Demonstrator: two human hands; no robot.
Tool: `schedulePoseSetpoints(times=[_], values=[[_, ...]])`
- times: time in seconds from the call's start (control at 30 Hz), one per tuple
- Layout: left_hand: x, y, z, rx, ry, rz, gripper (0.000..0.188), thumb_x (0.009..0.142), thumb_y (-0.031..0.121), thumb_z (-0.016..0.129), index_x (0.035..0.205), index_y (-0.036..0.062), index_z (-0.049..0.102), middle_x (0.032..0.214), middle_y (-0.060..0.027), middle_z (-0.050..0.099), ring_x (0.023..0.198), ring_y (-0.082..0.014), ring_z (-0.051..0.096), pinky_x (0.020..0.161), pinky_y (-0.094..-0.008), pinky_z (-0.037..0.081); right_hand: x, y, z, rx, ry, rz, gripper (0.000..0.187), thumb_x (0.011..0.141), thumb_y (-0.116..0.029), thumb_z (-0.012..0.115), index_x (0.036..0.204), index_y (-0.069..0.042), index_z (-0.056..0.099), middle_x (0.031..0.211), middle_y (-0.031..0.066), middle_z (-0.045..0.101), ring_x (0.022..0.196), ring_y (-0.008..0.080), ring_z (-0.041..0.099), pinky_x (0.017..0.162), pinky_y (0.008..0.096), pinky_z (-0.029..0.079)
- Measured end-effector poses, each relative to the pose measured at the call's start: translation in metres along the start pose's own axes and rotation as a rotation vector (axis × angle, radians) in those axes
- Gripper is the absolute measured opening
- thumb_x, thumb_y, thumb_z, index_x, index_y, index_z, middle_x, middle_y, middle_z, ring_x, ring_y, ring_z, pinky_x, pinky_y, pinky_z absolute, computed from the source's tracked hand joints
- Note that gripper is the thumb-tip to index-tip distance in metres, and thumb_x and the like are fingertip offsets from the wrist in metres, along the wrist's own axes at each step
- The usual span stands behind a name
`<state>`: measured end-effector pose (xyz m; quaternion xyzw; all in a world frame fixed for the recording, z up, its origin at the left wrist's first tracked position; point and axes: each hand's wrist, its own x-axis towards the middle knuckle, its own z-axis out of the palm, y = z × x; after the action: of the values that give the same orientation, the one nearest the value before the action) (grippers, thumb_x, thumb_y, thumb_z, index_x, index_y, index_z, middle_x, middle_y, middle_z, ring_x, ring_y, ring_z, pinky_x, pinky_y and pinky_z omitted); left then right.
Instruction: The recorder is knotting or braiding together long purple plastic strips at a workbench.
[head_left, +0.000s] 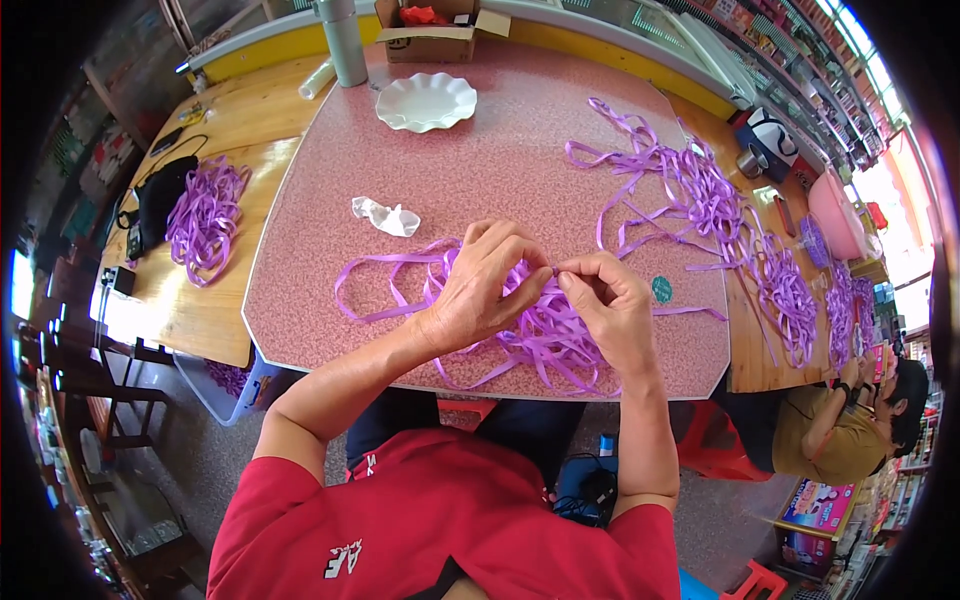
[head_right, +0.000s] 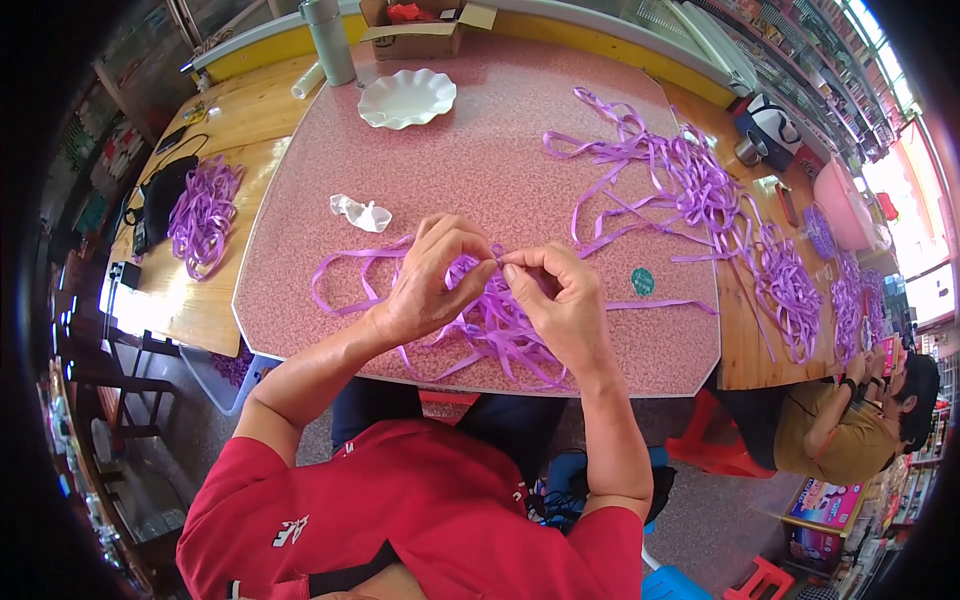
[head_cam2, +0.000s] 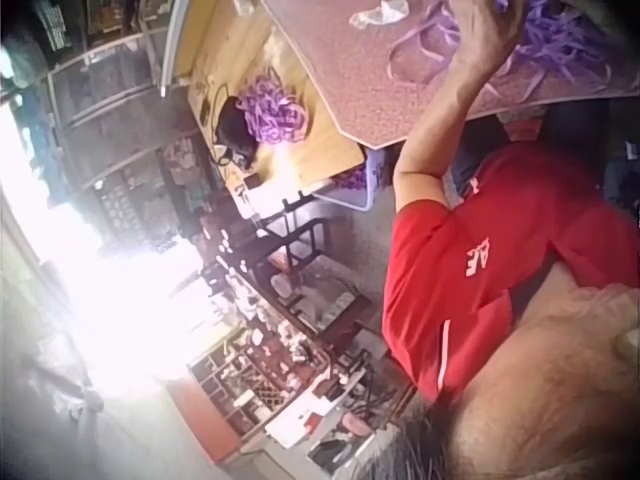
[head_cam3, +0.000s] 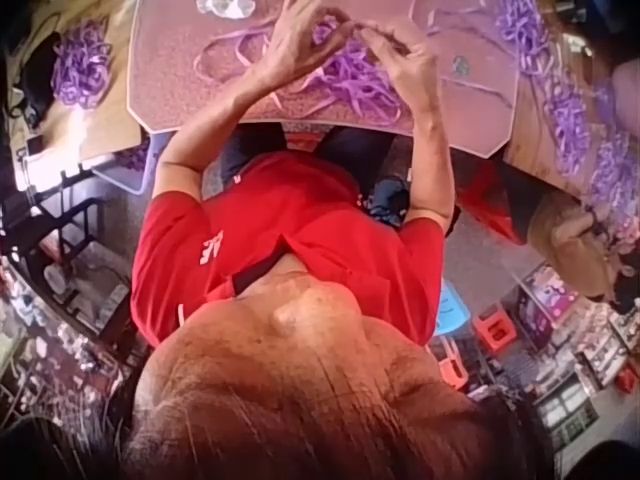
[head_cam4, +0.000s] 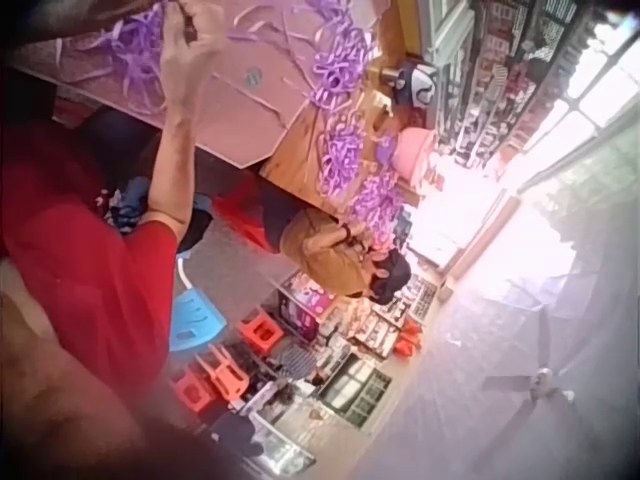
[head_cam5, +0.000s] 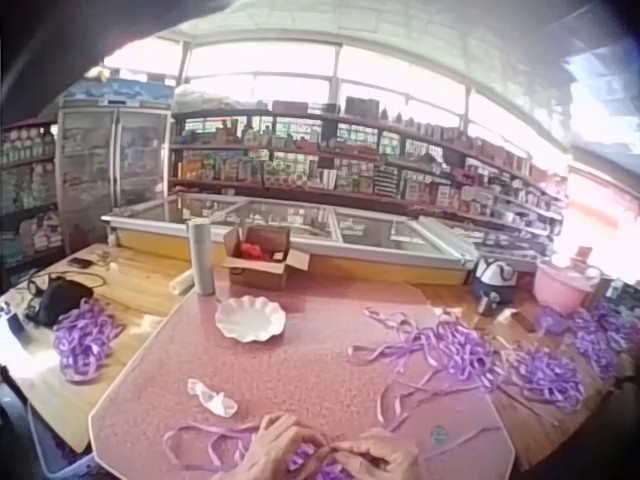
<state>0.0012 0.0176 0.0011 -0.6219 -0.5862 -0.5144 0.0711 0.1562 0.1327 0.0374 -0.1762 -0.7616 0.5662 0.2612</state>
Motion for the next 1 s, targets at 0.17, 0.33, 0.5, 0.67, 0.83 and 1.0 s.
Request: schedulePoseSetpoints(times=[0.17,0.33,0.5,0.67,0.83,1.0], values=[[-0.001,0.0,0.001,-0.034,-0.042,-0.024,0.02,0.085,0.005,0.071,0.098,0.0053,0.056,0.094,-0.0097,0.06,0.09,-0.0279,0.059,0.086,-0.0407,0.042,-0.002,0.001,0.001,-0.026,0.035,0.041,0.009,0.091,-0.008,0.071,0.098,-0.001,0.072,0.077,-0.0063,0.062,0.067,0.0001,0.05,0.059,0.0179,0.04],[-0.004,-0.003,-0.002,-0.185,-0.099,-0.149,0.02,0.089,0.013,0.07,0.103,0.0054,0.057,0.097,-0.0107,0.061,0.093,-0.03,0.06,0.089,-0.0433,0.042,-0.002,0.004,-0.005,0.04,0.0,0.085,0.013,0.091,-0.009,0.072,0.101,-0.001,0.073,0.087,-0.0022,0.068,0.075,0.0021,0.057,0.068,0.0173,0.044],[0.011,0.011,-0.009,0.143,-0.068,0.126,0.031,0.083,0.018,0.075,0.109,0.0074,0.062,0.102,-0.0085,0.063,0.1,-0.0255,0.061,0.097,-0.0476,0.041,-0.003,0.005,-0.006,0.099,0.011,0.155,0.014,0.091,-0.009,0.071,0.102,0.0,0.073,0.09,0.0,0.07,0.078,0.0035,0.059,0.07,0.0176,0.045],[0.012,0.007,-0.008,0.325,-0.045,0.311,0.029,0.076,0.019,0.079,0.101,0.0101,0.068,0.094,-0.0029,0.067,0.099,-0.019,0.065,0.104,-0.0515,0.037,-0.003,0.005,-0.005,0.028,-0.028,0.12,0.016,0.094,-0.01,0.067,0.102,0.003,0.073,0.09,-0.0006,0.069,0.075,0.0028,0.057,0.064,0.0188,0.043],[0.012,0.004,-0.029,0.414,-0.21,0.309,0.016,0.077,0.013,0.076,0.087,0.0099,0.064,0.08,-0.0031,0.062,0.087,-0.0195,0.065,0.102,-0.0514,0.04,-0.004,0.008,0.005,-0.123,-0.017,-0.075,0.013,0.091,-0.009,0.068,0.094,0.003,0.073,0.077,0.0008,0.065,0.067,0.0048,0.054,0.057,0.0237,0.041],[0.013,0.007,-0.053,0.274,-0.458,0.317,0.014,0.08,0.01,0.072,0.084,0.0079,0.059,0.076,-0.0049,0.055,0.079,-0.0222,0.06,0.1,-0.0495,0.042,-0.012,0.007,0.013,-0.183,-0.083,-0.234,0.008,0.087,-0.007,0.073,0.091,0.0,0.072,0.071,0.0054,0.062,0.063,0.0113,0.056,0.055,0.0275,0.042]])
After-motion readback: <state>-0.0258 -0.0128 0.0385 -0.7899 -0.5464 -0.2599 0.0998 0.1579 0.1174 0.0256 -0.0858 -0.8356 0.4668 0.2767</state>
